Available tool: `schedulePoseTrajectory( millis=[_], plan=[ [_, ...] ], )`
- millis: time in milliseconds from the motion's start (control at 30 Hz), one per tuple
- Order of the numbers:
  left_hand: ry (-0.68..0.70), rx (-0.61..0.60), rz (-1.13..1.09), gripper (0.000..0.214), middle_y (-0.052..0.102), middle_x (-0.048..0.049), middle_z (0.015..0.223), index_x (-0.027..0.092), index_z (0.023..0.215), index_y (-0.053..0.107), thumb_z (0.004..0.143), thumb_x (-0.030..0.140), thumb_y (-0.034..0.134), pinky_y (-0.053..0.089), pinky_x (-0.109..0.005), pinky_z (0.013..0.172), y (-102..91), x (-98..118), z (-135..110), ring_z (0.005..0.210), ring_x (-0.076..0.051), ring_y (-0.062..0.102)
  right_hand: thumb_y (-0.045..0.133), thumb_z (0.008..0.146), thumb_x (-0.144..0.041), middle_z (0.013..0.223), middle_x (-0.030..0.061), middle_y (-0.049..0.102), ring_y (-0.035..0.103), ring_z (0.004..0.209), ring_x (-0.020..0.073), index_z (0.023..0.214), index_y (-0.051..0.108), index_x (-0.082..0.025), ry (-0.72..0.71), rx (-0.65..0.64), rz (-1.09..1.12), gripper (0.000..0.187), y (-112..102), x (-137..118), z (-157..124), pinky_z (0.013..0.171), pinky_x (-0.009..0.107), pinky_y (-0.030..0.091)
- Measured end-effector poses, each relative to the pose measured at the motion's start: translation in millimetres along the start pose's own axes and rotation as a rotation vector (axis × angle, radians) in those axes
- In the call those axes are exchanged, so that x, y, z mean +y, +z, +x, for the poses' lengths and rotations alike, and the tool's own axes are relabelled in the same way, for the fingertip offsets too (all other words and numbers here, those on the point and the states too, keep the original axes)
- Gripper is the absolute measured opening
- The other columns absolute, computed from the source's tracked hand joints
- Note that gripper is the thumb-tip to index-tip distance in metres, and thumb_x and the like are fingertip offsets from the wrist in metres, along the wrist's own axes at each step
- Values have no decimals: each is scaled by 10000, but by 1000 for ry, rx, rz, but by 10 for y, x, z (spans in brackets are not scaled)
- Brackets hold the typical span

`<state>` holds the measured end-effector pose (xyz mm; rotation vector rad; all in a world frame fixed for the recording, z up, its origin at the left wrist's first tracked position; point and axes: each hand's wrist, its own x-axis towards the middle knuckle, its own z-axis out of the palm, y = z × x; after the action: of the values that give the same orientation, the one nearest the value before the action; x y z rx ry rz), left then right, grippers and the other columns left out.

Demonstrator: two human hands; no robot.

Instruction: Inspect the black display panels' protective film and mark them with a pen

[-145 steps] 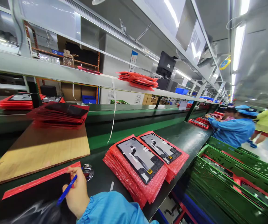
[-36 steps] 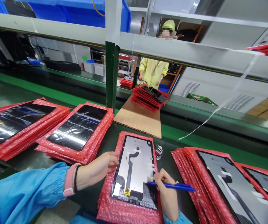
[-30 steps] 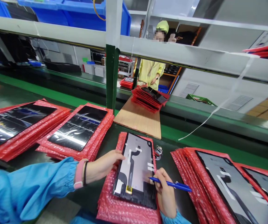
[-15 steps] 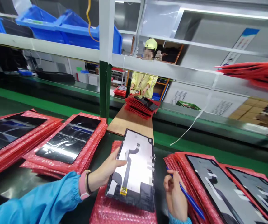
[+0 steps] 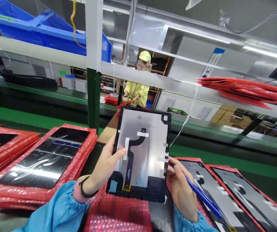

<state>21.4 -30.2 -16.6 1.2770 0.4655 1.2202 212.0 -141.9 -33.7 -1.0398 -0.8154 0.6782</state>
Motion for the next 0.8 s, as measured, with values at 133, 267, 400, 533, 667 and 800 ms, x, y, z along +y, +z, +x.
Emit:
schedulePoseTrajectory(
  millis=[133,267,400,533,667,800],
  plan=[
    [69,-23,72,360,617,31,878,264,1198,586,846,292,652,481,-209,749,18,77,98,758,-115,547,723,779,-405,630,-8,636,556,568,150,747,687,-202,-128,62,-234,208,26,-119,102,527,250,419],
    [133,-33,106,312,644,13,978,231,1157,600,852,280,647,480,-198,799,23,138,179,857,-120,584,725,786,-388,576,-36,562,498,537,118,680,646,-202,-141,41,-174,228,70,-141,229,505,231,393],
    [236,-7,188,256,669,14,890,209,1130,592,879,253,613,515,-197,711,-34,79,232,776,-115,631,703,808,-415,798,6,702,648,774,180,856,719,-224,-90,24,-87,198,157,-125,368,677,260,502],
    [680,9,536,298,731,-1,865,196,1169,579,881,120,577,562,-212,726,-182,-59,355,768,-127,701,704,815,-412,1180,53,698,631,1118,253,1124,677,-281,-127,81,12,337,288,-127,417,935,371,497],
    [1270,-308,950,339,719,-133,1141,91,1206,593,883,33,512,543,-343,956,-299,-99,511,1150,-240,636,643,708,-718,1299,92,636,575,1207,344,1219,634,-330,127,-221,374,642,300,-60,412,978,566,457],
    [1384,-348,1078,236,736,-94,1115,81,1106,650,911,62,519,487,-387,1030,-303,-94,568,1199,-245,602,691,675,-695,1065,65,750,676,1057,291,1002,742,-309,342,-223,449,508,77,114,483,982,487,486]
  ],
)
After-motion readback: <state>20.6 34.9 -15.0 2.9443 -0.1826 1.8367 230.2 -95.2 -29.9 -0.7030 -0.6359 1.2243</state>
